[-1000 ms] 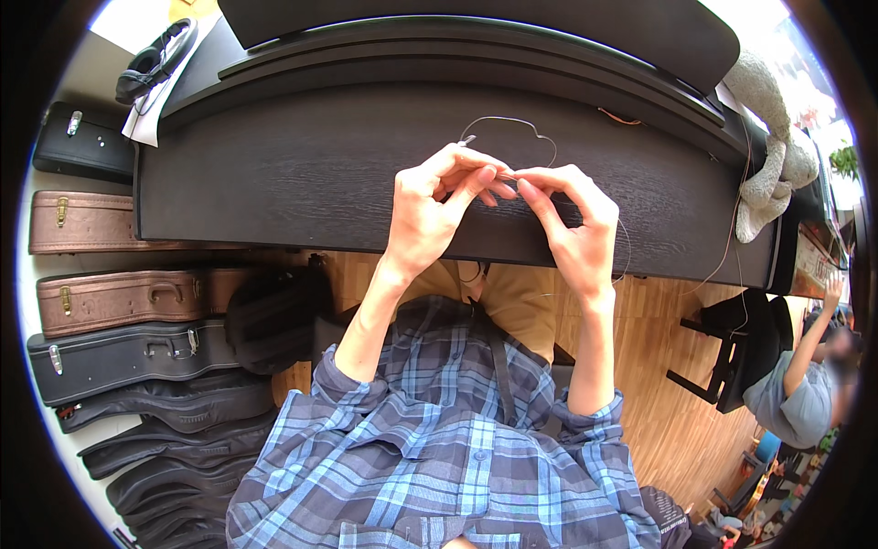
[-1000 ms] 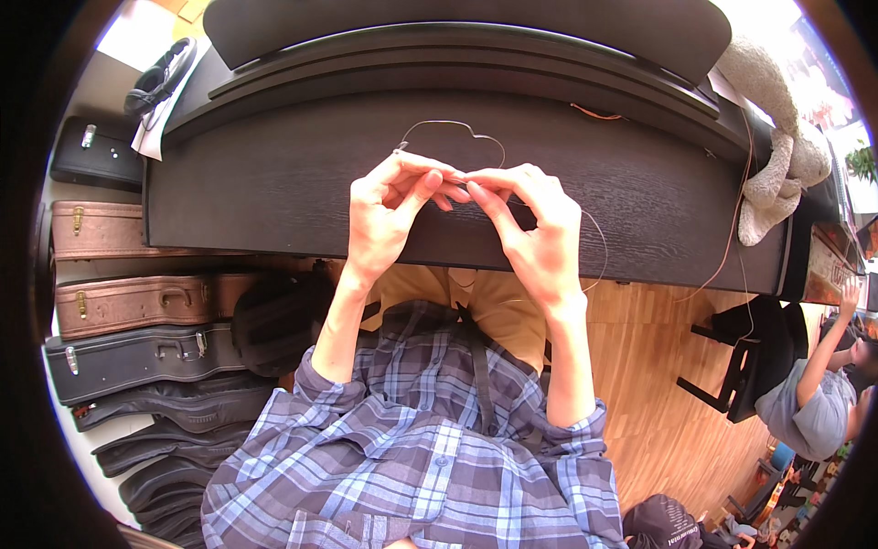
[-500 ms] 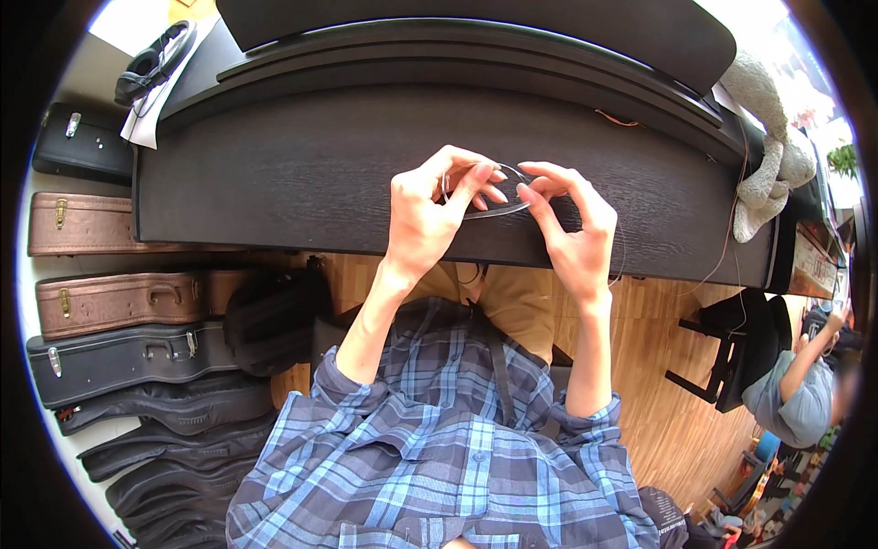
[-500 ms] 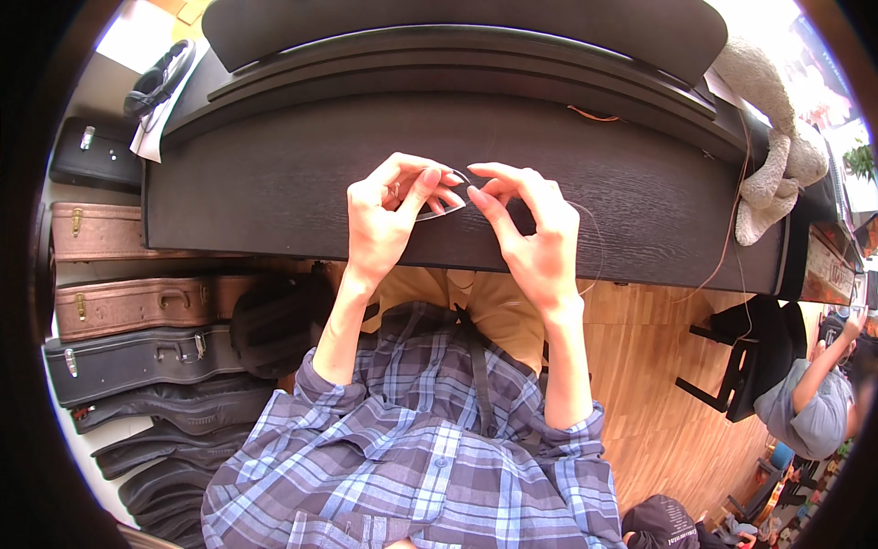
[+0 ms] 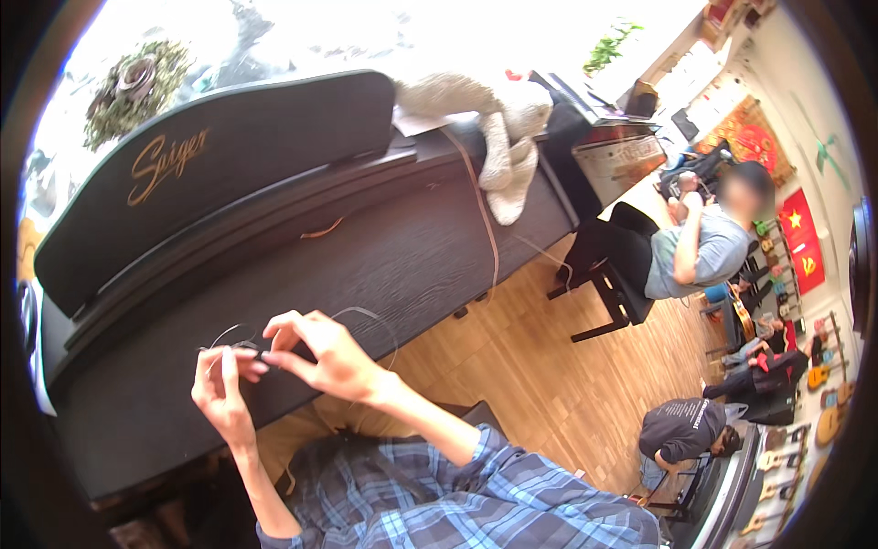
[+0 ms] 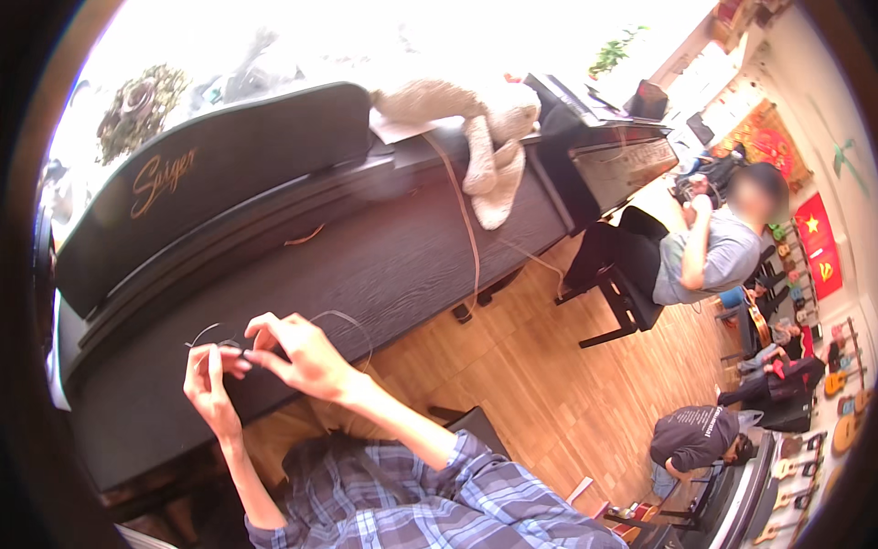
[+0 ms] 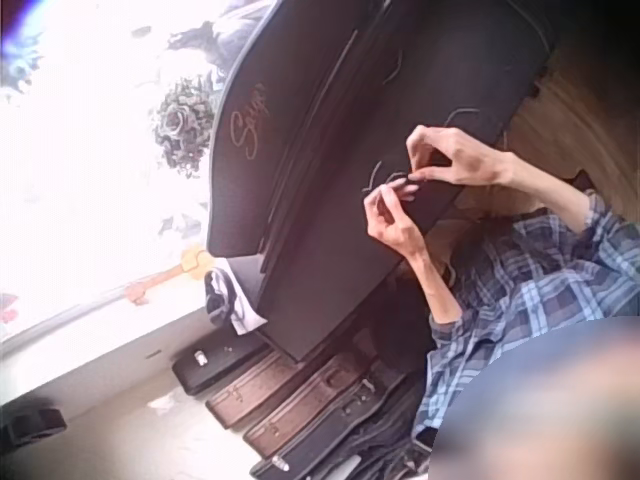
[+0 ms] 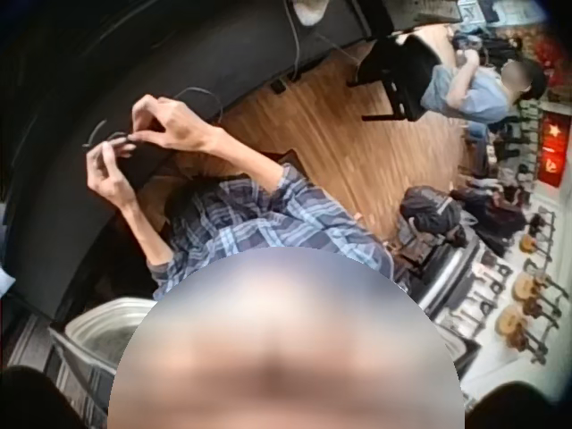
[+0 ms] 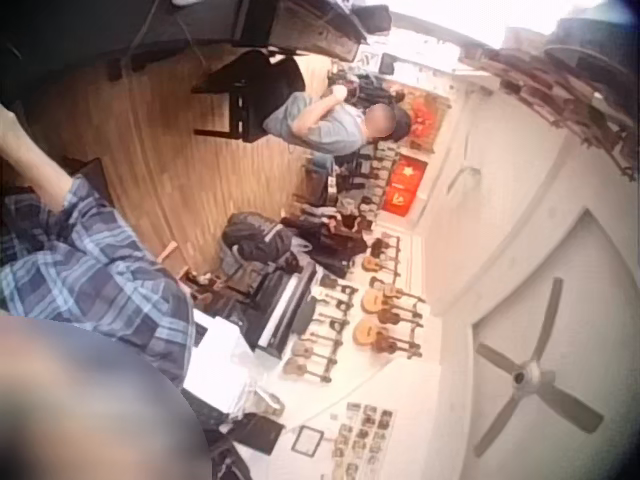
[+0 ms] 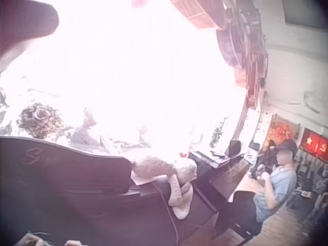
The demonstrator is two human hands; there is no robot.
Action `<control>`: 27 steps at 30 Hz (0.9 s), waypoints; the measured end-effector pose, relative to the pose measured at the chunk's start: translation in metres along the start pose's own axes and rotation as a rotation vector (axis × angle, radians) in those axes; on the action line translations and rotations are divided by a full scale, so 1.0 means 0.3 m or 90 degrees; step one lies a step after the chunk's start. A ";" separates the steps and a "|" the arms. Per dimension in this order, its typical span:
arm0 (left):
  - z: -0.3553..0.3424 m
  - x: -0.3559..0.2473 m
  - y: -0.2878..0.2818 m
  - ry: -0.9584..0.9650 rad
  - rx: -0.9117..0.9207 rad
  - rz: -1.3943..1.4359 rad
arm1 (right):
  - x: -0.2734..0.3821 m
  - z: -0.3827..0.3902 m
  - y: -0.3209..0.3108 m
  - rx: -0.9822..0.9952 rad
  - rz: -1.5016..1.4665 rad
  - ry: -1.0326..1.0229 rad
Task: The person holds a thin copper-colored wire and bends it into a loop, then straightens and re-bends it repeatedly. The hands manipulate the wire over a black piano surface while other people are visible in the background.
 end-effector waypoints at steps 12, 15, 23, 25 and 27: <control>0.006 0.014 0.013 0.009 0.063 -0.043 | 0.019 -0.003 0.018 -0.045 0.138 -0.110; 0.002 -0.007 0.025 0.002 0.069 -0.040 | 0.015 -0.007 0.013 -0.041 0.078 -0.069; -0.022 -0.051 0.097 0.034 0.032 -0.170 | -0.011 -0.004 -0.014 -0.068 -0.132 0.087; -0.030 -0.044 0.115 0.044 0.043 -0.166 | -0.017 -0.008 -0.012 -0.091 -0.186 0.093; -0.031 -0.037 0.117 0.046 0.039 -0.114 | -0.020 -0.011 -0.017 -0.079 -0.202 0.097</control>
Point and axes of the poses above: each hand's wrist, its own z-axis away from the middle knuckle, its own y-axis out of the palm, x = y × z, the point moved 4 cm from there along -z, towards the middle knuckle, and after that the axes turned 10 degrees about x, right-handed, at the moved point
